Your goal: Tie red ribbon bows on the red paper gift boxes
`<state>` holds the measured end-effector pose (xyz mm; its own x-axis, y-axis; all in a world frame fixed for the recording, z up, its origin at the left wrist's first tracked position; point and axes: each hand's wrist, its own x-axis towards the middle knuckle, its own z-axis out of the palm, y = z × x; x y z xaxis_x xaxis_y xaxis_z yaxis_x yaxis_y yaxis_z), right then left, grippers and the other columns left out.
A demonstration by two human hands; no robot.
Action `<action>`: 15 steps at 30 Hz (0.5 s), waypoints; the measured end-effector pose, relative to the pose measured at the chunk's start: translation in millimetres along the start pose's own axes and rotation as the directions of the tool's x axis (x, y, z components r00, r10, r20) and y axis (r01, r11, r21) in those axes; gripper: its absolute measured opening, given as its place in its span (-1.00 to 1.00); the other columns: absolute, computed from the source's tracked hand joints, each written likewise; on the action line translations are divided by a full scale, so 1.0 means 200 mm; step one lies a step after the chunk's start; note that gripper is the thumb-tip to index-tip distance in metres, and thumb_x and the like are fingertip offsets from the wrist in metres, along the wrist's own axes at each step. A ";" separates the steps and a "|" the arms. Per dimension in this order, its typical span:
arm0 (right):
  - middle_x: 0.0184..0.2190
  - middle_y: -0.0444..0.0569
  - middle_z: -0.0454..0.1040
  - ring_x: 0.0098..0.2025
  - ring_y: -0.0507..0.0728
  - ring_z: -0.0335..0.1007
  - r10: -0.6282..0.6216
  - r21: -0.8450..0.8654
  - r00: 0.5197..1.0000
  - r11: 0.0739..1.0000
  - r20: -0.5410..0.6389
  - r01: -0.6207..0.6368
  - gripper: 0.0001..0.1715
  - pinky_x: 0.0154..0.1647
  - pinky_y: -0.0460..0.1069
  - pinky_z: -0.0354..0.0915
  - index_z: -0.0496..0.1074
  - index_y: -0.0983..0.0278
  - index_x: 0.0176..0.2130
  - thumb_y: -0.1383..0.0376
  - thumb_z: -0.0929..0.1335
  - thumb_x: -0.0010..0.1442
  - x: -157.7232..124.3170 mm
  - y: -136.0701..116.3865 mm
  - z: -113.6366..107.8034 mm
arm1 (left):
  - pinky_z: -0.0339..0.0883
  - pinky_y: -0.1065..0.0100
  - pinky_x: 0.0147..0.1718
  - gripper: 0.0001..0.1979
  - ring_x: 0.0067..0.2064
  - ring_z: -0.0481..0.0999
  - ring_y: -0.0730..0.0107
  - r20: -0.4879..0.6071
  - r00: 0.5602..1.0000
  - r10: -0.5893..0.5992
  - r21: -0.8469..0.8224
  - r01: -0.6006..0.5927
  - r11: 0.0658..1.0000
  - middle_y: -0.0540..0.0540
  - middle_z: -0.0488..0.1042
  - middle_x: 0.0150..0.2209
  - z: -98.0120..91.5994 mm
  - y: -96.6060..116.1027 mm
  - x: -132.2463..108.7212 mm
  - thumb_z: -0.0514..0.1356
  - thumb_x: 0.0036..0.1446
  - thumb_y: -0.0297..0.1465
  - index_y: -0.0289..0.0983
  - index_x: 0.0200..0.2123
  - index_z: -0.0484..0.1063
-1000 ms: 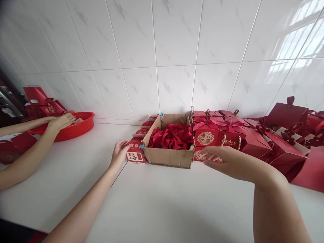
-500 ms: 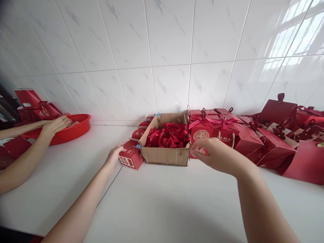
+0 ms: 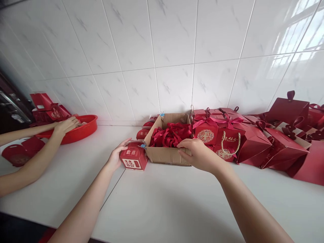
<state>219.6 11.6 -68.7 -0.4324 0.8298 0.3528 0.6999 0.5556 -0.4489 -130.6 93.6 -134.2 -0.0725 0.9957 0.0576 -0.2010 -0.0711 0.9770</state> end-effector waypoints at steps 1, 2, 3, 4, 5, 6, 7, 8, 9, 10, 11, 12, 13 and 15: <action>-0.10 0.01 0.51 -0.11 0.21 0.45 -0.002 0.030 1.000 1.000 -0.013 0.002 -0.68 -0.19 0.07 0.40 0.50 0.22 -0.12 0.19 0.25 0.24 0.00 -0.01 -0.01 | 0.36 0.37 -0.34 -0.49 -0.21 0.52 0.24 -0.002 1.000 -0.008 -0.011 0.008 1.000 -0.06 0.54 -0.16 0.00 0.00 0.00 0.23 -0.18 -0.37 -0.22 -0.05 0.44; -0.10 0.00 0.52 -0.12 0.20 0.46 0.004 0.069 0.999 0.998 -0.034 -0.002 -0.69 -0.20 0.06 0.41 0.50 0.21 -0.12 0.18 0.26 0.24 0.00 -0.01 -0.01 | 0.36 0.36 -0.37 -0.54 -0.27 0.52 0.25 -0.008 1.000 -0.018 -0.023 0.018 1.000 -0.05 0.54 -0.23 0.00 0.00 -0.01 0.23 -0.15 -0.33 -0.23 -0.09 0.45; -0.11 0.00 0.52 -0.13 0.20 0.46 0.015 0.114 0.998 0.993 -0.063 -0.008 -0.69 -0.21 0.05 0.41 0.51 0.20 -0.13 0.17 0.27 0.23 -0.01 -0.02 -0.02 | 0.35 0.35 -0.41 -0.61 -0.34 0.52 0.26 -0.019 0.999 -0.026 -0.035 0.026 0.999 -0.05 0.54 -0.31 0.00 0.00 -0.01 0.23 -0.11 -0.26 -0.25 -0.15 0.46; -0.11 0.00 0.52 -0.14 0.19 0.47 0.034 0.164 0.995 0.986 -0.097 -0.018 -0.70 -0.20 0.05 0.41 0.52 0.20 -0.14 0.15 0.28 0.23 -0.01 -0.03 -0.03 | 0.33 0.35 -0.45 -0.65 -0.42 0.50 0.29 -0.037 0.999 -0.032 -0.046 0.030 0.998 -0.03 0.51 -0.41 -0.01 0.00 -0.01 0.21 -0.07 -0.19 -0.27 -0.24 0.46; -0.11 0.00 0.52 -0.14 0.19 0.47 0.063 0.223 0.989 0.974 -0.135 -0.032 -0.71 -0.20 0.04 0.41 0.52 0.19 -0.15 0.14 0.30 0.22 -0.02 -0.04 -0.04 | 0.29 0.37 -0.51 -0.65 -0.51 0.45 0.35 -0.059 0.998 -0.035 -0.057 0.032 0.998 0.00 0.45 -0.52 -0.01 0.00 0.00 0.18 -0.03 -0.12 -0.28 -0.33 0.45; -0.12 -0.01 0.53 -0.13 0.19 0.46 0.096 0.294 0.980 0.955 -0.176 -0.041 -0.73 -0.19 0.04 0.41 0.53 0.18 -0.17 0.13 0.32 0.21 -0.03 -0.04 -0.06 | 0.23 0.40 -0.57 -0.62 -0.60 0.37 0.42 -0.082 0.996 -0.035 -0.066 0.029 0.997 0.04 0.36 -0.62 -0.02 0.00 0.00 0.15 -0.01 -0.06 -0.29 -0.41 0.43; -0.14 -0.02 0.54 -0.11 0.19 0.46 0.127 0.379 0.966 0.925 -0.225 -0.034 -0.75 -0.16 0.03 0.40 0.54 0.16 -0.18 0.13 0.34 0.20 -0.04 -0.04 -0.07 | 0.16 0.42 -0.62 -0.60 -0.67 0.28 0.48 -0.101 0.994 -0.033 -0.074 0.025 0.997 0.08 0.26 -0.69 -0.02 0.00 0.01 0.13 0.01 -0.03 -0.29 -0.46 0.41; -0.15 -0.04 0.54 -0.08 0.20 0.45 0.153 0.475 0.948 0.880 -0.279 -0.002 -0.77 -0.12 0.03 0.39 0.55 0.14 -0.20 0.13 0.36 0.18 -0.05 -0.04 -0.09 | 0.11 0.43 -0.65 -0.59 -0.70 0.21 0.51 -0.109 0.994 -0.032 -0.082 0.023 0.996 0.11 0.19 -0.72 -0.03 0.00 0.01 0.12 0.03 -0.03 -0.29 -0.48 0.41; -0.16 -0.06 0.55 -0.05 0.19 0.44 0.178 0.571 0.928 0.820 -0.327 0.044 -0.80 -0.07 0.04 0.38 0.56 0.11 -0.22 0.14 0.38 0.16 -0.07 -0.04 -0.11 | 0.10 0.44 -0.65 -0.60 -0.71 0.20 0.52 -0.107 0.994 -0.033 -0.090 0.023 0.996 0.12 0.18 -0.73 -0.03 0.01 0.01 0.13 0.03 -0.04 -0.29 -0.47 0.41; -0.16 -0.08 0.55 -0.04 0.18 0.43 0.201 0.653 0.908 0.751 -0.368 0.098 -0.82 -0.02 0.04 0.36 0.56 0.08 -0.22 0.16 0.40 0.15 -0.09 -0.03 -0.14 | 0.13 0.44 -0.63 -0.62 -0.68 0.25 0.51 -0.094 0.995 -0.039 -0.099 0.030 0.995 0.11 0.23 -0.71 -0.03 0.01 0.01 0.15 0.03 -0.06 -0.29 -0.45 0.43; -0.17 -0.11 0.55 -0.05 0.15 0.43 0.218 0.708 0.886 0.688 -0.408 0.157 -0.83 0.02 0.05 0.34 0.56 0.04 -0.21 0.19 0.41 0.13 -0.11 -0.02 -0.16 | 0.20 0.43 -0.58 -0.65 -0.63 0.34 0.48 -0.071 0.996 -0.051 -0.109 0.043 0.993 0.08 0.32 -0.65 -0.03 0.02 0.01 0.18 0.02 -0.09 -0.29 -0.41 0.45; -0.16 -0.15 0.55 -0.07 0.13 0.44 0.231 0.735 0.862 0.644 -0.451 0.212 -0.80 0.03 0.05 0.33 0.55 -0.01 -0.20 0.23 0.41 0.12 -0.14 0.00 -0.19 | 0.26 0.41 -0.51 -0.67 -0.55 0.43 0.43 -0.038 0.997 -0.069 -0.117 0.064 0.991 0.04 0.43 -0.57 -0.03 0.02 0.01 0.21 0.02 -0.12 -0.29 -0.37 0.47; -0.15 -0.18 0.54 -0.10 0.12 0.45 0.239 0.729 0.833 0.636 -0.498 0.254 -0.76 0.03 0.06 0.33 0.53 -0.07 -0.17 0.25 0.40 0.13 -0.16 0.00 -0.22 | 0.32 0.39 -0.44 -0.68 -0.45 0.50 0.37 0.004 0.996 -0.091 -0.123 0.091 0.988 0.00 0.51 -0.46 -0.02 0.02 0.00 0.23 0.01 -0.15 -0.30 -0.31 0.49; -0.06 -0.17 0.49 -0.10 0.12 0.44 0.202 0.614 0.816 0.758 -0.542 0.220 -0.69 0.00 0.10 0.35 0.44 -0.15 -0.06 0.22 0.32 0.23 -0.20 0.01 -0.25 | 0.37 0.32 -0.30 -0.67 -0.29 0.56 0.24 0.098 0.985 -0.139 -0.127 0.151 0.980 -0.09 0.58 -0.29 -0.02 0.02 -0.02 0.25 0.01 -0.20 -0.31 -0.22 0.51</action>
<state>267.3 -24.1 -42.2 0.0968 0.7603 0.6423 0.0865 0.6365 -0.7664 -134.7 90.0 -130.3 0.0523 0.9969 -0.0586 -0.3320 0.0727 0.9405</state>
